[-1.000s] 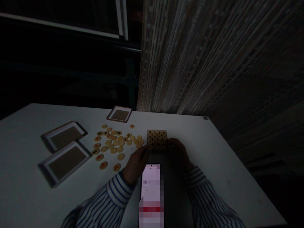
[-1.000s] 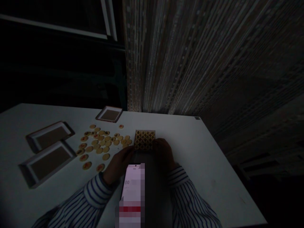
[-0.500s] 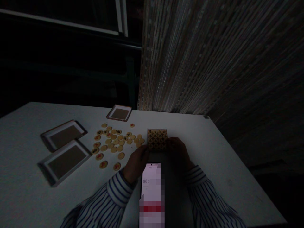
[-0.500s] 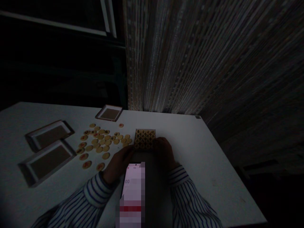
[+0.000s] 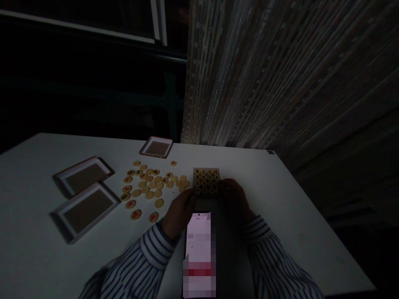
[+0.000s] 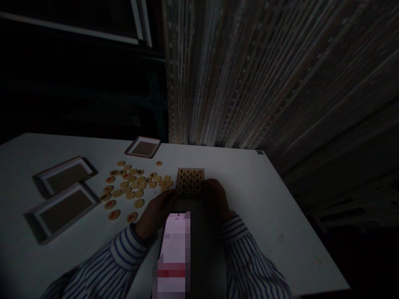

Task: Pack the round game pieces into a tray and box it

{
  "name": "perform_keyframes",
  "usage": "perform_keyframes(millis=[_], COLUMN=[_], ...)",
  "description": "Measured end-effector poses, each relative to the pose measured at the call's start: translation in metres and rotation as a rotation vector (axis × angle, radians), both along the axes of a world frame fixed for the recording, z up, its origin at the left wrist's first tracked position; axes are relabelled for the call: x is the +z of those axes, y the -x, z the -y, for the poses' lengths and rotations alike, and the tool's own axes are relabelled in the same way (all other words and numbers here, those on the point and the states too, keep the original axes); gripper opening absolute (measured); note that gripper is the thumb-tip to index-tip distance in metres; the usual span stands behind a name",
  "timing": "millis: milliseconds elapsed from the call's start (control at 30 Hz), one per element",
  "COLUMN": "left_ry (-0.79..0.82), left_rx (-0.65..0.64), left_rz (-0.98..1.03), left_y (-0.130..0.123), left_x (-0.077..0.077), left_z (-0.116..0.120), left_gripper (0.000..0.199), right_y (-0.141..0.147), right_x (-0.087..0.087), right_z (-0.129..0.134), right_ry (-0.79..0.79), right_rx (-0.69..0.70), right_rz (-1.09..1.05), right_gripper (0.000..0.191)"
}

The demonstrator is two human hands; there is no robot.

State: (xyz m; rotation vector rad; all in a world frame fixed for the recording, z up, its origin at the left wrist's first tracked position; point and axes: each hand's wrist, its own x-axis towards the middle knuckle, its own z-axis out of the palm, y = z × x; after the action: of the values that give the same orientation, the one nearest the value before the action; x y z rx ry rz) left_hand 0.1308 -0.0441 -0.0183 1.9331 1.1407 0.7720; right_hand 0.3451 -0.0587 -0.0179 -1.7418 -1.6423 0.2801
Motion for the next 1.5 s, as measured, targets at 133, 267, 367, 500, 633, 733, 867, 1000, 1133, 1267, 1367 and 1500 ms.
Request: perform_keyframes(millis=[133,267,367,500,633,733,867,1000,1133,1267,1367,1500], left_ry=[0.001,-0.019,-0.032,-0.026,-0.004,0.007,0.006,0.007,-0.007,-0.016,-0.022,-0.016], left_rx=[0.000,0.007,0.016,0.012,-0.001,-0.011,-0.008,-0.003,0.011,0.018,0.016,0.009], left_rz=[-0.009,-0.026,-0.030,-0.009,0.001,0.008,0.004,-0.002,-0.020,-0.026,-0.026,-0.017], left_y=[0.000,0.000,0.001,0.001,0.000,0.000,0.001,0.001,0.000,0.000,0.001,0.001], left_x=[0.001,0.001,-0.001,-0.002,0.001,0.003,0.001,0.001,0.002,0.001,0.001,0.002], left_z=[0.000,-0.001,-0.001,-0.001,0.000,0.000,0.000,0.000,0.000,0.000,0.000,0.000], left_gripper=[0.035,0.034,0.035,0.035,0.035,0.035,0.035,0.035,0.034,0.035,0.036,0.035], right_y=[-0.002,-0.004,-0.005,-0.004,-0.004,-0.004,-0.004,-0.005,-0.004,-0.004,-0.006,-0.007], right_x=[-0.001,0.000,0.001,0.003,0.004,0.005,0.004,0.002,0.005,0.007,0.005,0.002], right_z=[0.003,0.011,0.016,0.018,0.018,0.018,0.018,0.017,0.018,0.019,0.018,0.019], right_ry=[-0.011,-0.036,-0.015,0.001,-0.003,0.012,0.020,0.010,0.013,0.033,0.034,0.000], right_rx=[-0.012,0.021,0.044,0.087,0.109,0.109,0.095,0.097,0.096,0.088,0.082,0.067], right_rz=[0.010,0.012,0.035,0.070,0.083,0.091,0.081,0.083,0.079,0.072,0.051,0.036], right_gripper=[0.019,0.018,0.017,0.018,0.018,0.018,0.018,0.018,0.017,0.017,0.017,0.018])
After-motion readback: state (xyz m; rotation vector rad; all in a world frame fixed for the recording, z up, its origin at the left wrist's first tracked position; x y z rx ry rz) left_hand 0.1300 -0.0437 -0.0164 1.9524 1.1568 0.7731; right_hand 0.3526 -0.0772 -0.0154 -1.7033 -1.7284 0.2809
